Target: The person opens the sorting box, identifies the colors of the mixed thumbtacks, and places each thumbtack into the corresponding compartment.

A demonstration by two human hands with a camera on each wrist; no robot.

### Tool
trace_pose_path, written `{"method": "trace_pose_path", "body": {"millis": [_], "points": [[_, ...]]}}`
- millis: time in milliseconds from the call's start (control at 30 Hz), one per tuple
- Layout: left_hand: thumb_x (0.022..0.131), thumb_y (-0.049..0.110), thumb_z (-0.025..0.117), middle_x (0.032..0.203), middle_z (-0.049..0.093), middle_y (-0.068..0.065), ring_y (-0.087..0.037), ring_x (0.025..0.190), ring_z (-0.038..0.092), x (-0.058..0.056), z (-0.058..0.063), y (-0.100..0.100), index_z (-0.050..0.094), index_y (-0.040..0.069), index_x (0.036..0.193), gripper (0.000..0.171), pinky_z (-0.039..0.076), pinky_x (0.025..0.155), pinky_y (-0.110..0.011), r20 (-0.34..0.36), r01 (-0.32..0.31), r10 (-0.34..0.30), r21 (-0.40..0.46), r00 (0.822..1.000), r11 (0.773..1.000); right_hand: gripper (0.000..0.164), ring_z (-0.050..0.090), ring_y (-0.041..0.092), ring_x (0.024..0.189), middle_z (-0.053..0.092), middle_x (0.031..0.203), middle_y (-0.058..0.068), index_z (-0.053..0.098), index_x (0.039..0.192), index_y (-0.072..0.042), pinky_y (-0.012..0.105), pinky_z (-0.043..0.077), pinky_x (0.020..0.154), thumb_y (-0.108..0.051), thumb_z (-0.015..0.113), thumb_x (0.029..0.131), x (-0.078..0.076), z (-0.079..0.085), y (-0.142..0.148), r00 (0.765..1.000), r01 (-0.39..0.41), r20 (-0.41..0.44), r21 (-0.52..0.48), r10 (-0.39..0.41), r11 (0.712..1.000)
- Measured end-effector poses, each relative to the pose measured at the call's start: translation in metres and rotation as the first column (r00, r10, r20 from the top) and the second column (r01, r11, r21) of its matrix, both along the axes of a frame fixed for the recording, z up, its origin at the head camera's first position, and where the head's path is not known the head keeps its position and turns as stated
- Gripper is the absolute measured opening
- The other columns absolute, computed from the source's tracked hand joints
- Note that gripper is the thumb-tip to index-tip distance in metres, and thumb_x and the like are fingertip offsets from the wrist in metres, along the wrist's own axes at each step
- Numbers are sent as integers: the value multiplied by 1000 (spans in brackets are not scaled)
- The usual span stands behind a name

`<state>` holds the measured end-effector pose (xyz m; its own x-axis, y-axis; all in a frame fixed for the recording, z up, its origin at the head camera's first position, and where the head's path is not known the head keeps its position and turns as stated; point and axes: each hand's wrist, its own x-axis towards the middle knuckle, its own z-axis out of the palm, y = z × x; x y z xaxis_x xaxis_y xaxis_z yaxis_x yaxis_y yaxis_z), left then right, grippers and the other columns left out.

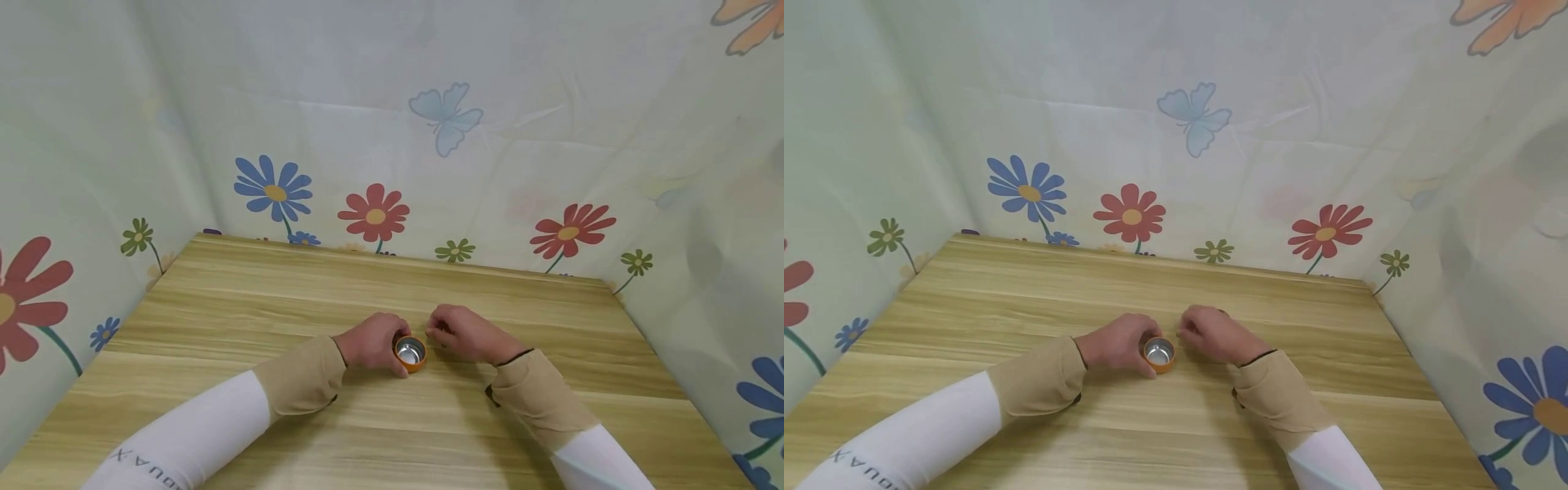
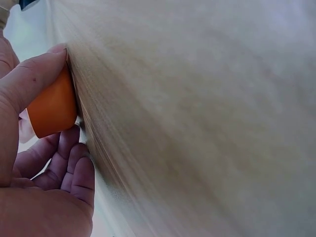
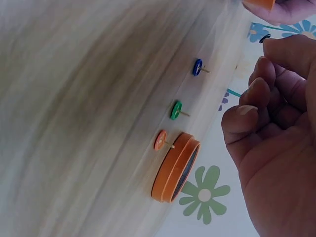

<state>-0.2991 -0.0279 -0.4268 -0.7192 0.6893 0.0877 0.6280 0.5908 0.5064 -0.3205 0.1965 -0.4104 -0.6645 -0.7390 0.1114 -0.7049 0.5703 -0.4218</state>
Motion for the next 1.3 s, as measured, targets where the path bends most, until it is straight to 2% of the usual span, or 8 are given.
{"method": "trace_pose_path", "body": {"millis": [233, 400, 567, 767, 967, 1033, 1167, 1300], "points": [[61, 31, 88, 86, 57, 1, -8, 76, 51, 1, 4, 1, 60, 7, 95, 50, 41, 69, -20, 9, 2, -2, -12, 1000, 1000, 4, 50, 7, 64, 53, 75, -6, 59, 92, -12, 27, 46, 57, -13, 59, 95, 5, -2, 1, 996, 30, 92, -108, -20, 994], [62, 30, 88, 87, 58, 1, -7, 75, 50, 1, 5, 1, 60, 7, 96, 50, 42, 68, -20, 16, 2, -2, -8, 1000, 1000, 11, 50, 10, 63, 54, 74, -1, 60, 95, -12, 29, 45, 57, -20, 53, 98, 7, -2, 2, 984, 62, 175, -184, -29, 981], [62, 29, 88, 87, 58, 0, -8, 76, 51, 1, 5, 1, 60, 6, 97, 50, 42, 68, -21, 21, 2, -2, 5, 1000, 1000, 20, 46, 19, 60, 48, 69, 7, 58, 98, -7, 30, 42, 55, -25, 49, 101, 11, -3, 1, 946, 119, 322, -271, -26, 955], [62, 28, 88, 87, 58, -1, -11, 76, 52, 3, 4, 0, 60, 5, 96, 50, 42, 68, -21, 16, 6, -6, 22, 1000, 1000, 29, 41, 33, 66, 43, 76, 18, 52, 100, 4, 38, 38, 57, -24, 46, 101, 14, -9, -1, 856, 166, 510, -427, 85, 889], [62, 28, 89, 87, 58, 0, -9, 76, 52, 2, 1, -1, 60, 5, 96, 51, 42, 69, -21, 25, 1, -2, 34, 1000, 999, 30, 35, 29, 67, 38, 77, 13, 43, 97, 10, 39, 35, 60, -20, 46, 102, 16, -12, -5, 748, 221, 621, -566, 233, 794], [62, 28, 89, 86, 58, 0, -9, 76, 52, 1, 1, -1, 60, 5, 96, 51, 42, 69, -21, 27, -1, 0, 30, 1000, 1000, 25, 35, 27, 69, 38, 80, 12, 42, 96, 9, 37, 34, 61, -16, 44, 102, 17, -12, -7, 702, 246, 649, -608, 294, 755], [61, 30, 89, 86, 57, 2, -8, 75, 52, 1, 0, 0, 60, 6, 96, 51, 42, 68, -20, 31, -4, 4, 21, 1000, 1000, 15, 32, 22, 70, 35, 82, 9, 42, 93, 4, 33, 30, 63, -4, 34, 103, 21, -12, -10, 591, 263, 656, -707, 469, 657], [61, 30, 89, 86, 58, 2, -8, 76, 53, 0, -1, 0, 60, 6, 96, 51, 42, 68, -20, 32, -3, 3, 29, 999, 1000, 23, 31, 20, 71, 33, 81, 8, 43, 93, 1, 30, 30, 63, 2, 23, 103, 24, -10, -13, 490, 254, 612, -781, 620, 570]]}}
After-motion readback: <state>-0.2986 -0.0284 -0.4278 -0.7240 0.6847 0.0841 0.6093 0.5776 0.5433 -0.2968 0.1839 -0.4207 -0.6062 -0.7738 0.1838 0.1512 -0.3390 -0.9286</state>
